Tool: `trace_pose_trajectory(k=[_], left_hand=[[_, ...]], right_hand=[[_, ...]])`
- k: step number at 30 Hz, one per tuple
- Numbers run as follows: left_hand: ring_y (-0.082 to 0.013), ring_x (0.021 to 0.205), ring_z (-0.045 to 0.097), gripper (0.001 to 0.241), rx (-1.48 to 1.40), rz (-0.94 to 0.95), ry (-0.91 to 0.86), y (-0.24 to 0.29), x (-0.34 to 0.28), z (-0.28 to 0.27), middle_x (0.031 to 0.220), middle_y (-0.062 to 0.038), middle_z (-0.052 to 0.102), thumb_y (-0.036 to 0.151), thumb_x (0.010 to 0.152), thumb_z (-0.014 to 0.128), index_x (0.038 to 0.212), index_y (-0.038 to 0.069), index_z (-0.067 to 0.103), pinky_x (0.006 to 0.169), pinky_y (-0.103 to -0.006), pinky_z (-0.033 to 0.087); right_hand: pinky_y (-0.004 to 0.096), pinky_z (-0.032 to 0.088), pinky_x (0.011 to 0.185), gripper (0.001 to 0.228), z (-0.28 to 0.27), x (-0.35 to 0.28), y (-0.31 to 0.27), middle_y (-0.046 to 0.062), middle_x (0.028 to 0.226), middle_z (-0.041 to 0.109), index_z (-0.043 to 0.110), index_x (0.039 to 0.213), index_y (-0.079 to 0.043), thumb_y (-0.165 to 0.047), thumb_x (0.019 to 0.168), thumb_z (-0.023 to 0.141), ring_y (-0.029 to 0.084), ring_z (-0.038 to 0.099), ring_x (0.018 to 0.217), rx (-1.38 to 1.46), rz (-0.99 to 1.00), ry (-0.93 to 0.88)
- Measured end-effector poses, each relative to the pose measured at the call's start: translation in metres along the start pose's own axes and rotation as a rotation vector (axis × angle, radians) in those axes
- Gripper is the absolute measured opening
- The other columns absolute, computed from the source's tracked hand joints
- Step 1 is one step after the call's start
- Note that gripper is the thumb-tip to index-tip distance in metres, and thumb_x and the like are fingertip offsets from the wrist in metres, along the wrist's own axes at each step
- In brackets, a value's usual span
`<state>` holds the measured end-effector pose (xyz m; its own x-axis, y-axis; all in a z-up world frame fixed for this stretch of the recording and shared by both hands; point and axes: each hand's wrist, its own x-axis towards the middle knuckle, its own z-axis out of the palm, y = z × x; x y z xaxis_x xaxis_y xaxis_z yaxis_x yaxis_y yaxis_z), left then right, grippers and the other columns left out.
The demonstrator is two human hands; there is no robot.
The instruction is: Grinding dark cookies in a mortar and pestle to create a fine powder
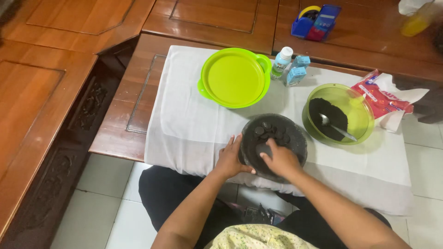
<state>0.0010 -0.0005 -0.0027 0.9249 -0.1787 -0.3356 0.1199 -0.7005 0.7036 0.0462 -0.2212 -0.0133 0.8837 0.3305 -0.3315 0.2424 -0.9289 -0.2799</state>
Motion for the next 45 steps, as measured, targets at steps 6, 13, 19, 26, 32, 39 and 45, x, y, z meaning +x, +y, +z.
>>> trace_pose_trajectory(k=[6, 13, 19, 26, 32, 39, 45], left_hand=[[-0.0293, 0.157, 0.017, 0.134, -0.013, -0.006, 0.016, 0.002, -0.002, -0.001, 0.165, -0.008, 0.033, 0.052, 0.059, 0.091, 0.162, 0.011, 0.016, 0.116, -0.0644, 0.029], [-0.029, 0.157, 0.017, 0.136, -0.022, -0.011, 0.009, 0.0, -0.001, 0.001, 0.164, -0.01, 0.035, 0.051, 0.058, 0.092, 0.162, 0.012, 0.015, 0.116, -0.0638, 0.03], [-0.026, 0.157, 0.016, 0.137, 0.03, -0.04, -0.009, 0.002, 0.0, -0.003, 0.165, -0.002, 0.034, 0.053, 0.056, 0.091, 0.163, 0.015, 0.014, 0.115, -0.0632, 0.032], [-0.0248, 0.158, 0.013, 0.139, 0.044, -0.05, -0.042, 0.0, -0.001, -0.001, 0.166, -0.002, 0.031, 0.059, 0.057, 0.089, 0.164, 0.018, 0.01, 0.118, -0.0606, 0.029], [-0.0241, 0.158, 0.012, 0.138, 0.069, -0.062, -0.03, 0.004, -0.003, -0.006, 0.167, 0.001, 0.03, 0.06, 0.058, 0.088, 0.164, 0.019, 0.009, 0.119, -0.0607, 0.029], [-0.0245, 0.158, 0.014, 0.137, 0.036, -0.055, -0.012, 0.002, -0.002, -0.005, 0.165, -0.001, 0.034, 0.055, 0.058, 0.091, 0.164, 0.019, 0.012, 0.119, -0.0606, 0.029], [-0.0247, 0.158, 0.014, 0.139, 0.009, -0.055, -0.019, 0.002, -0.003, -0.006, 0.165, -0.002, 0.034, 0.058, 0.057, 0.09, 0.164, 0.017, 0.011, 0.118, -0.0612, 0.029]], right_hand=[[0.05, 0.061, 0.078, 0.048, 0.018, -0.016, -0.004, 0.022, 0.099, 0.075, 0.049, 0.135, -0.022, -0.046, 0.093, 0.058, 0.039, 0.076, 0.094, -0.05, -0.037, 0.082], [0.051, 0.059, 0.084, 0.048, -0.016, 0.029, -0.021, 0.022, 0.108, 0.074, 0.05, 0.133, -0.024, -0.048, 0.092, 0.058, 0.041, 0.073, 0.105, 0.027, 0.084, -0.099], [0.055, 0.055, 0.093, 0.047, -0.043, 0.026, -0.025, 0.027, 0.117, 0.072, 0.051, 0.132, -0.024, -0.045, 0.091, 0.06, 0.045, 0.069, 0.114, 0.042, -0.004, -0.217], [0.051, 0.055, 0.091, 0.047, -0.039, 0.053, -0.046, 0.021, 0.119, 0.072, 0.061, 0.127, -0.023, -0.048, 0.087, 0.063, 0.038, 0.069, 0.115, -0.174, -0.052, -0.325], [0.05, 0.058, 0.074, 0.049, -0.033, -0.016, -0.049, 0.023, 0.097, 0.072, 0.055, 0.141, -0.016, -0.031, 0.094, 0.059, 0.037, 0.073, 0.092, -0.345, -0.177, -0.19], [0.052, 0.059, 0.077, 0.047, -0.031, -0.005, 0.001, 0.028, 0.102, 0.075, 0.054, 0.135, -0.015, -0.037, 0.094, 0.061, 0.043, 0.075, 0.096, -0.052, -0.021, -0.073], [0.047, 0.058, 0.081, 0.048, -0.046, 0.0, 0.064, 0.019, 0.083, 0.078, 0.061, 0.129, -0.021, -0.043, 0.087, 0.07, 0.037, 0.077, 0.089, 0.381, 0.26, -0.013]])
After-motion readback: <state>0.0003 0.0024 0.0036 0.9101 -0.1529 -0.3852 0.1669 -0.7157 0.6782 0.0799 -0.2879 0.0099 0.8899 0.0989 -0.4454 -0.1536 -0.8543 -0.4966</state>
